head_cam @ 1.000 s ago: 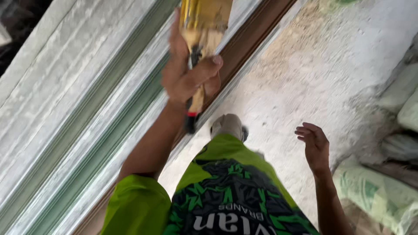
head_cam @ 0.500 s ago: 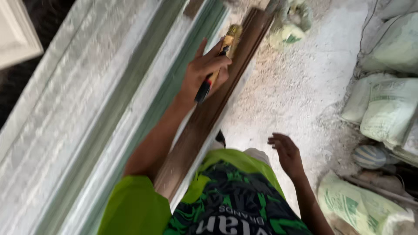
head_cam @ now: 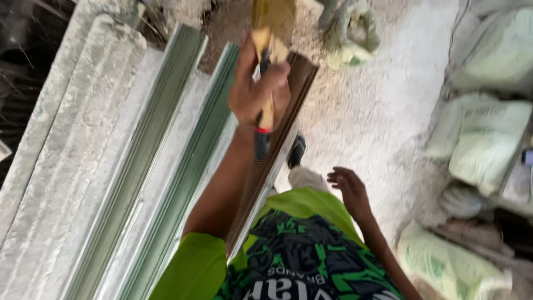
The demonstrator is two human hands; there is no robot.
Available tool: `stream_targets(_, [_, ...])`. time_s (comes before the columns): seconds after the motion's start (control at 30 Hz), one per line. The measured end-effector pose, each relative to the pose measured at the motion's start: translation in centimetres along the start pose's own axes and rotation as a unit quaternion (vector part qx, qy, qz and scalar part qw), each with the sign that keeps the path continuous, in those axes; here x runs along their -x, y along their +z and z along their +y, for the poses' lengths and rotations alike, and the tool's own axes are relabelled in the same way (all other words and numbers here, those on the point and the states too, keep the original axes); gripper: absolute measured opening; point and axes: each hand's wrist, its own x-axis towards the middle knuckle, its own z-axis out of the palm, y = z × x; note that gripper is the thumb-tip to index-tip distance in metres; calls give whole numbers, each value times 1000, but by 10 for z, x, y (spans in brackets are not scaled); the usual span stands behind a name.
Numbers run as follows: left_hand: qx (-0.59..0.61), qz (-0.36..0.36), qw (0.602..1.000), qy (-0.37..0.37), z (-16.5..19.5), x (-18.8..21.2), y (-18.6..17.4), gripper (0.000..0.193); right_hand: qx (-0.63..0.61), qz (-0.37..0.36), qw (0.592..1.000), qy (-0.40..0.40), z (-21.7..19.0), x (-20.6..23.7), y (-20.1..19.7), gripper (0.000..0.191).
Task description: The person handles long decorative plaster mold strips on a work table, brushing their surfaces with a wide brush and scraping residue off with a small hand tool. They then scrape dried plaster out of a terracotta bowl, dip the brush in an orange liquid, and finally work with a small pink bowl and tool.
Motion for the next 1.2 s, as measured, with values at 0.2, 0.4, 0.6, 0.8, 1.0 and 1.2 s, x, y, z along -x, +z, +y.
stream_targets(0.2, [-10,-147,988,-37,-54,-47,45,17,-2,-57,998,-14,-35,-110,-56,33])
stream_targets(0.4, [-187,-39,980,54,-80,-88,-10,10,-23,-25,999,2,-69,-187,-98,32])
stream_targets(0.6, [-268,-238,929,-92,-42,-78,-107,6,-33,-62,997,-36,-92,-207,-94,32])
stream_targets(0.8, [-281,-157,945,-61,42,-36,-204,10,-37,-98,994,-31,-87,-172,-38,30])
stream_targets(1.0, [-343,-128,928,-69,130,46,-334,14,-20,-166,981,-94,-61,-96,59,30])
stream_targets(1.2, [-311,-176,914,-195,222,141,-466,22,-34,-171,983,-50,-7,36,171,31])
